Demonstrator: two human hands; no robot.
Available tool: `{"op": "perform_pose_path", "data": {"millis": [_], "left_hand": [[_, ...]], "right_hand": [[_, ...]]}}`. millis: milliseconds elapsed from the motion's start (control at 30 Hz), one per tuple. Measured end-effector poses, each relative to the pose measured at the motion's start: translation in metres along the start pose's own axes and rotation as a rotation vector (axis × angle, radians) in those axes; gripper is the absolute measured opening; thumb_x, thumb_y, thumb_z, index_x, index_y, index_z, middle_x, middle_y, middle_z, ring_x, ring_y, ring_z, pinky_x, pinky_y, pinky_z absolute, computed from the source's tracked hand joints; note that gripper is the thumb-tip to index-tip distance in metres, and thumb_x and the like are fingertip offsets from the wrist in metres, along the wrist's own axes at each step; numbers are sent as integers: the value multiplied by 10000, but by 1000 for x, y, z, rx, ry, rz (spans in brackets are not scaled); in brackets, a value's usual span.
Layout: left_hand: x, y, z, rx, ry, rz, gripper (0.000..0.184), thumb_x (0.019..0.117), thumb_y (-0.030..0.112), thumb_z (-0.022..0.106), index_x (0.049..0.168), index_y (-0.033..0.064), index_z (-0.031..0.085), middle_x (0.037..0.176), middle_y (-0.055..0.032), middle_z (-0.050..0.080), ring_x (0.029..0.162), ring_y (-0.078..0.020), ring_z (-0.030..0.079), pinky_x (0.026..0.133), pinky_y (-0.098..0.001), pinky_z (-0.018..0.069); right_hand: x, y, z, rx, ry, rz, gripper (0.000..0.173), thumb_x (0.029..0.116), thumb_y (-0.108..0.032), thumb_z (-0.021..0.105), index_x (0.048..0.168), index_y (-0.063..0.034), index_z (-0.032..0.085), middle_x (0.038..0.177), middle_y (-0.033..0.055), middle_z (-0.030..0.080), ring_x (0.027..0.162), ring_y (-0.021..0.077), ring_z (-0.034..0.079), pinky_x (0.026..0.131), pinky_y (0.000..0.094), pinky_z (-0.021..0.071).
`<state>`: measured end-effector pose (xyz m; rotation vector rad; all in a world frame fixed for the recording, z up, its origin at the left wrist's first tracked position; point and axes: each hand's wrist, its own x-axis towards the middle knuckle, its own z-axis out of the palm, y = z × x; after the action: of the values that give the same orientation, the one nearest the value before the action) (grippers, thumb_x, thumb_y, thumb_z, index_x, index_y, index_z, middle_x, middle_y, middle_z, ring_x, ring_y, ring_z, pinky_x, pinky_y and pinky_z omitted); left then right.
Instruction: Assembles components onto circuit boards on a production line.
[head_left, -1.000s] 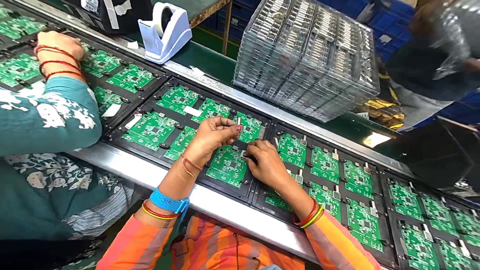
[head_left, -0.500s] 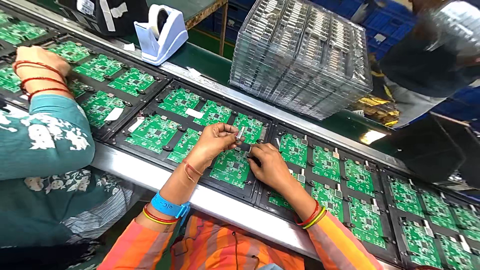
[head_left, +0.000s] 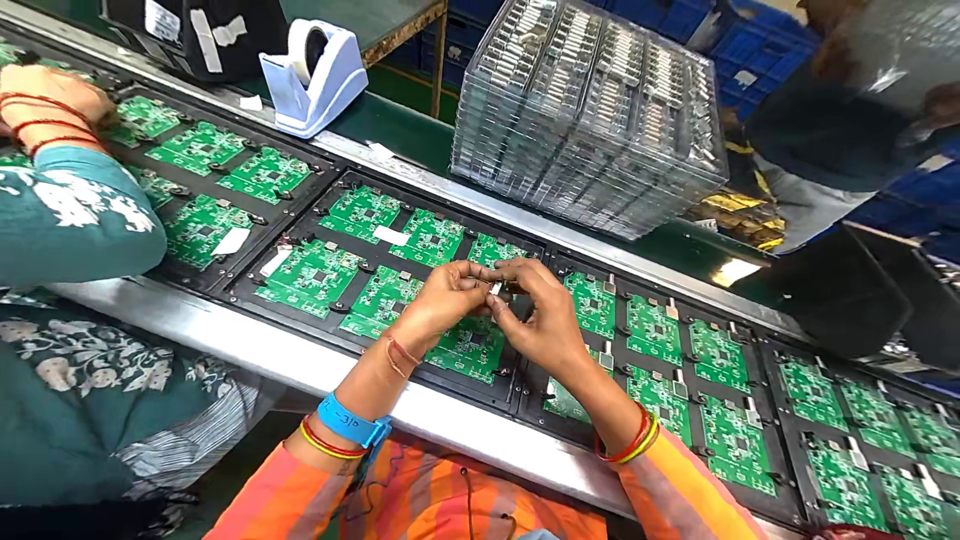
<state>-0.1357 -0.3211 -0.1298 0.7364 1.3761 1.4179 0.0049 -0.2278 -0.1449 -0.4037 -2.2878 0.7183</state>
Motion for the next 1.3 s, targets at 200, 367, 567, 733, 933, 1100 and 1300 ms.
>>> {"op": "perform_pose_path", "data": {"millis": [200, 367, 567, 733, 933, 1100, 1300], "left_hand": [[6, -6, 1, -11, 97, 0, 297, 1070, 58, 503, 1356, -20, 483, 1187, -156, 666, 922, -128, 704, 851, -282, 576], [11, -9, -3, -21, 119, 24, 219, 1065, 46, 506, 1270, -19, 545, 1103, -122, 696, 836, -101, 700, 778, -246, 577], [13, -9, -5, 0, 112, 19, 212, 1064, 61, 516, 1259, -12, 557, 1039, -103, 700, 828, -99, 693, 783, -251, 576], [16, -11, -5, 26, 104, 47, 160, 1056, 54, 532, 1188, -14, 591, 1035, -104, 696, 836, -110, 700, 775, -255, 584], [18, -16, -9, 79, 110, 80, 156, 1053, 67, 547, 1169, 0, 627, 1057, -108, 718, 851, -162, 721, 780, -305, 605], [36, 22, -16, 237, 127, 203, 168, 1044, 74, 554, 1148, -9, 656, 1069, -101, 720, 904, -166, 726, 820, -325, 608], [103, 125, -12, 698, 119, 634, 257, 1048, 170, 558, 1176, -10, 688, 1098, -163, 711, 969, -260, 698, 896, -489, 560]], "right_hand": [[31, 41, -29, -179, -11, 229, 296, 914, -10, 667, 1201, 56, 695, 1265, 276, 602, 997, 295, 681, 866, 380, 580], [48, 80, -29, -357, -173, 313, 404, 885, 9, 683, 1281, 67, 633, 1206, 271, 611, 1020, 368, 667, 893, 488, 562], [59, 107, -26, -502, -345, 260, 239, 887, -40, 685, 1107, 20, 754, 1177, 300, 638, 1140, 475, 600, 957, 619, 467], [61, 103, -33, -527, -407, 351, 232, 925, -61, 663, 1128, -2, 759, 1098, 280, 657, 1088, 453, 619, 928, 609, 464], [20, 97, -24, -578, -227, 273, 284, 944, -35, 629, 1207, -19, 735, 1234, 331, 625, 1191, 527, 579, 997, 671, 459], [-1, 62, -42, -482, -355, 436, 299, 1008, -165, 564, 1213, -26, 731, 1358, 273, 599, 1323, 458, 523, 1096, 613, 412], [-43, 46, -40, -416, -162, 291, 239, 945, -179, 648, 1092, -42, 776, 1197, 213, 696, 1188, 432, 627, 986, 602, 502]]}}
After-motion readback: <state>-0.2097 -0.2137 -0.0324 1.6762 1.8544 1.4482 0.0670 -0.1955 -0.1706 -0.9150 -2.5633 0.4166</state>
